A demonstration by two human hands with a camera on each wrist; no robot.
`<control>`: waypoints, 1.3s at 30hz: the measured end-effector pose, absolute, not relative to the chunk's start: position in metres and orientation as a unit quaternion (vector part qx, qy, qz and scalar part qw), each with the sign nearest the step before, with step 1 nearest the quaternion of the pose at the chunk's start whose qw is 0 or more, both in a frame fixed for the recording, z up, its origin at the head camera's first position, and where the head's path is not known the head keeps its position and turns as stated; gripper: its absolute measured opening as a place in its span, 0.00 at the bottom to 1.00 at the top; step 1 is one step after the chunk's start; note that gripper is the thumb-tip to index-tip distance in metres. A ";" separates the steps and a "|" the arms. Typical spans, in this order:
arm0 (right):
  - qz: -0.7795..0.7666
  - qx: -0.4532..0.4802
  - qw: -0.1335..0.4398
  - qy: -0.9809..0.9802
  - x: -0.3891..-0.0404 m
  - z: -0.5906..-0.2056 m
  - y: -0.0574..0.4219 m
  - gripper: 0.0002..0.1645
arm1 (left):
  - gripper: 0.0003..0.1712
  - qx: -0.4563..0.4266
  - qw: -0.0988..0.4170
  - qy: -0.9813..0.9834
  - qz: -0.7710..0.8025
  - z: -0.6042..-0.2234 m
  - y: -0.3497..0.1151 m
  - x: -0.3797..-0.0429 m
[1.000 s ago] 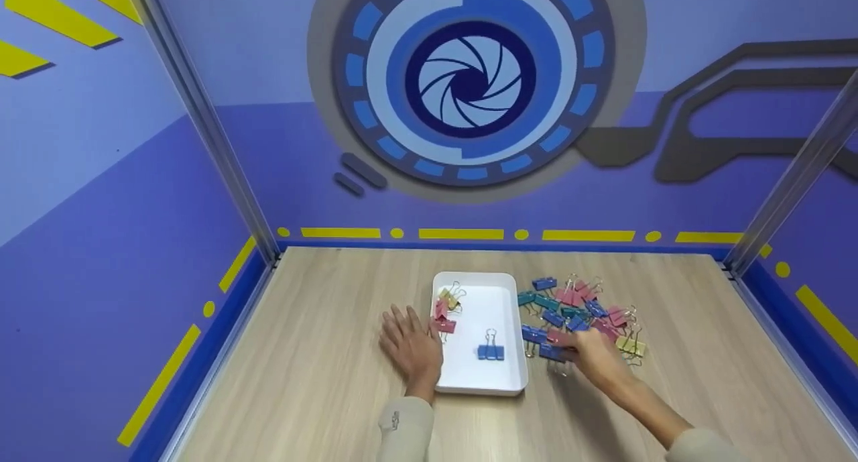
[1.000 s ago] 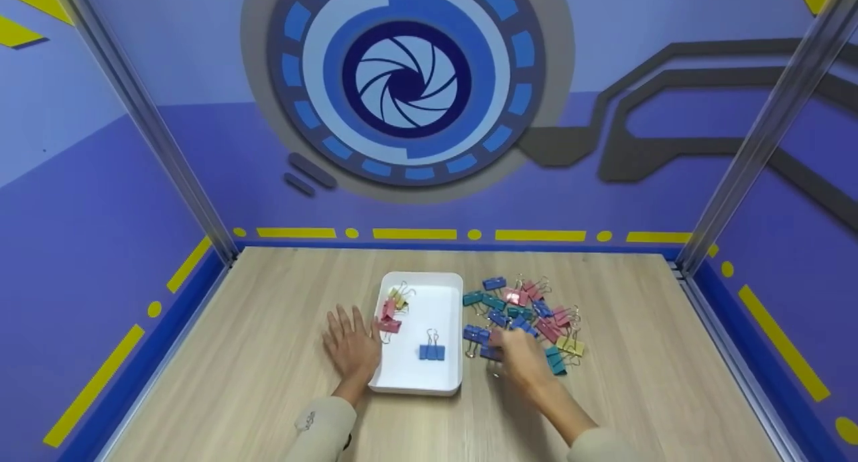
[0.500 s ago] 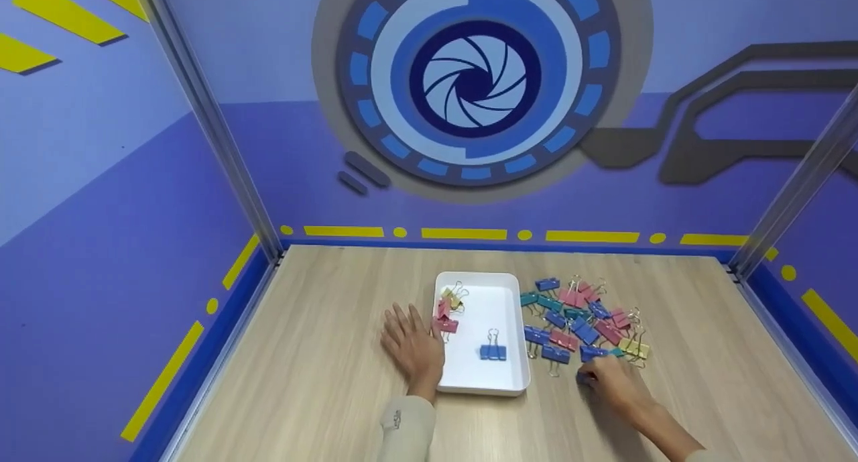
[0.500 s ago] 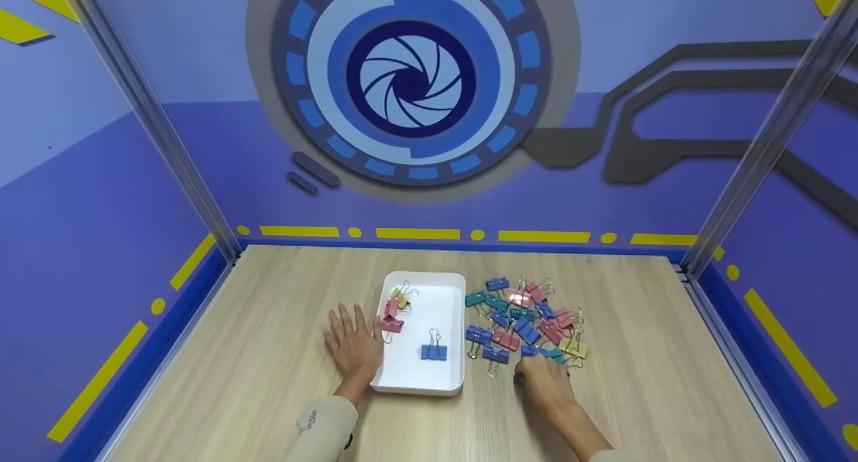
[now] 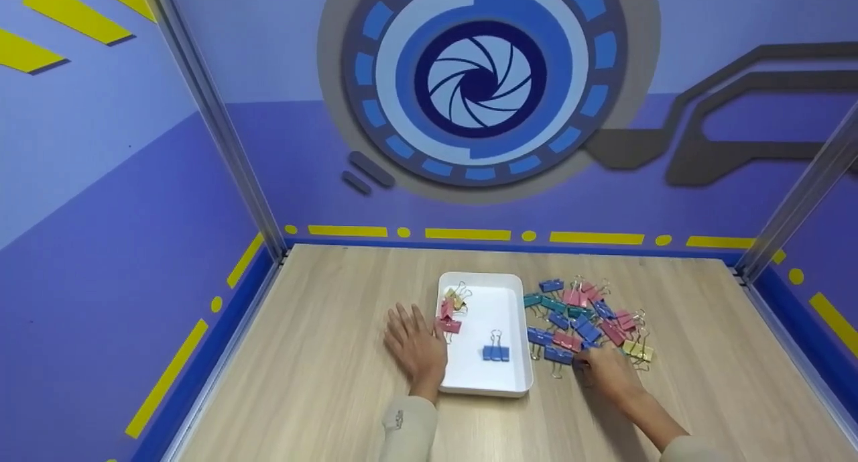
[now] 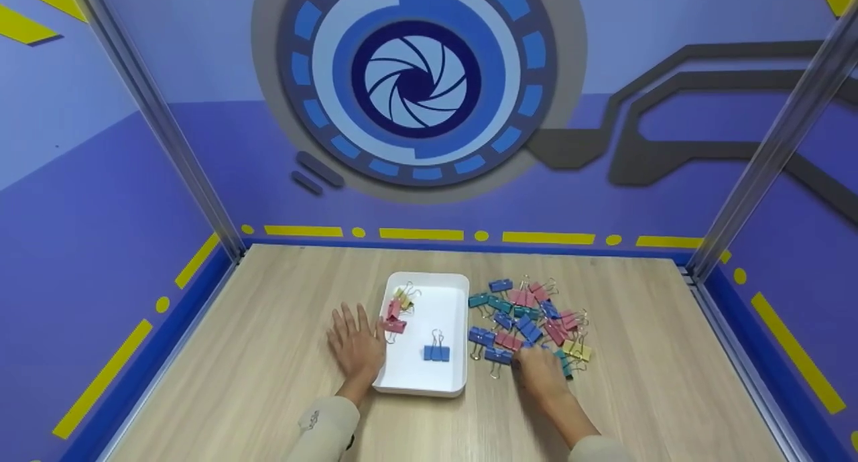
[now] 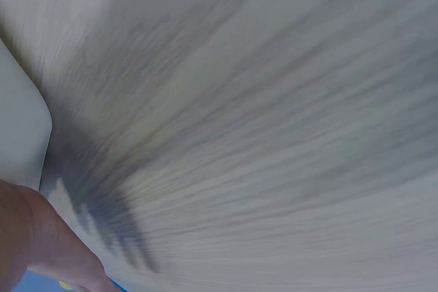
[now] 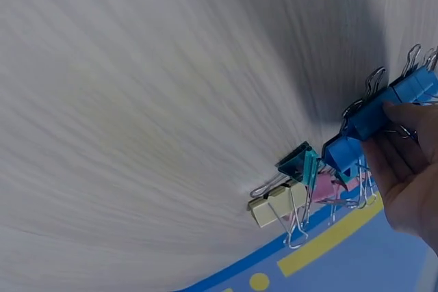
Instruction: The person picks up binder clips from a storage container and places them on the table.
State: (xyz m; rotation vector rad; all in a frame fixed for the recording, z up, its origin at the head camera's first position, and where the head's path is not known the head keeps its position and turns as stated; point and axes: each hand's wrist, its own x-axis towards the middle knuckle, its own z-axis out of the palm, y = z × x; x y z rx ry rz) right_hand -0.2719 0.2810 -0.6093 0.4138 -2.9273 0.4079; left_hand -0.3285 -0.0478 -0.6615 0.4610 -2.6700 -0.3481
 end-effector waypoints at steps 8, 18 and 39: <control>0.156 0.158 0.029 -0.975 -0.283 -0.581 0.258 0.11 | 0.37 0.178 0.193 -0.956 -0.130 -0.663 -0.058 -0.330; 0.241 0.225 0.011 -0.944 -0.300 -0.559 0.183 0.30 | 0.37 0.180 0.197 -0.955 -0.131 -0.665 -0.059 -0.331; 0.227 0.236 -0.005 -0.945 -0.297 -0.593 0.132 0.07 | 0.37 0.176 0.195 -0.955 -0.137 -0.659 -0.045 -0.329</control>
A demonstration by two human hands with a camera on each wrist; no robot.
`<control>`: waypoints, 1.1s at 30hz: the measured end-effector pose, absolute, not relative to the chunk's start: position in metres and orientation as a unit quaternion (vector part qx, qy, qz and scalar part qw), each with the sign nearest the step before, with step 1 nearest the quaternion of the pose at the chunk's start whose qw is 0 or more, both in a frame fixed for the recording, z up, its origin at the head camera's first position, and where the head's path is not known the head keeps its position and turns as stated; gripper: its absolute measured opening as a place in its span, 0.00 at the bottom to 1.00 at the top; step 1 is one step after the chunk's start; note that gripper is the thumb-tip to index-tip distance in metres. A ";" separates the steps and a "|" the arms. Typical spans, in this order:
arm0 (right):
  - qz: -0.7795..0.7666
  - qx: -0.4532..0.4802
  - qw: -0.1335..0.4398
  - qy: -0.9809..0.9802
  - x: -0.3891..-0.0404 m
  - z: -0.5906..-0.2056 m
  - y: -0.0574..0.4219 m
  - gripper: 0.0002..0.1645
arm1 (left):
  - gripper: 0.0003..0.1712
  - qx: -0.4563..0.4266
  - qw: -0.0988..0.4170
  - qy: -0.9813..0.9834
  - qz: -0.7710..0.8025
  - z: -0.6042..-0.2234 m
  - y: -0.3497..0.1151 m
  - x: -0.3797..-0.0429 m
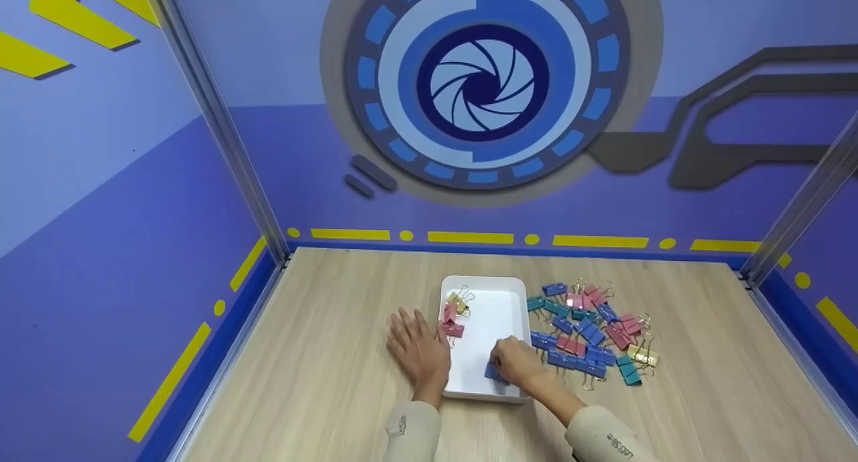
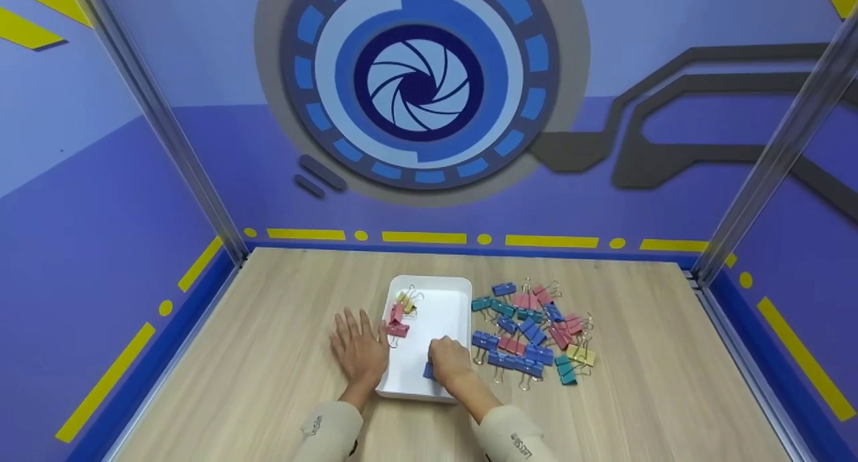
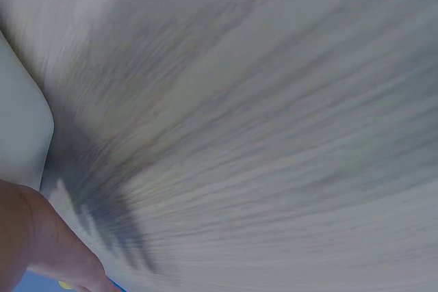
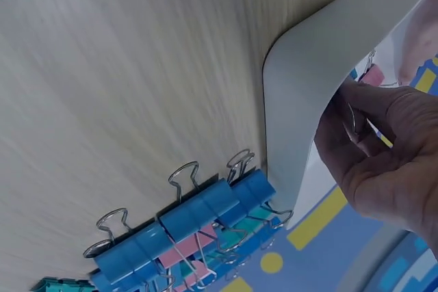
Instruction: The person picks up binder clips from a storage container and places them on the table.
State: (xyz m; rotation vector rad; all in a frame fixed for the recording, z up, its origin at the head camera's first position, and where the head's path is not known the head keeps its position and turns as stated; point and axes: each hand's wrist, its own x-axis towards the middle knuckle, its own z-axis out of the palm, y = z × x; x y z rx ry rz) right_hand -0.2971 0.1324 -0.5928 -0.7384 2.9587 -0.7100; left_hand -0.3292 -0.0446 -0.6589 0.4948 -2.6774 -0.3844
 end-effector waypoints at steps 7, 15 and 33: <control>-0.214 -0.207 -0.009 0.955 -0.287 -0.597 0.126 0.11 | 0.37 0.171 0.205 -0.954 -0.140 -0.662 -0.046 -0.327; -0.242 -0.205 -0.045 0.947 -0.280 -0.593 0.125 0.11 | 0.36 0.171 0.208 -0.954 -0.130 -0.662 -0.051 -0.326; -0.289 -0.067 -0.075 0.952 -0.304 -0.528 0.288 0.07 | 0.38 0.171 0.181 -0.960 -0.128 -0.656 -0.052 -0.329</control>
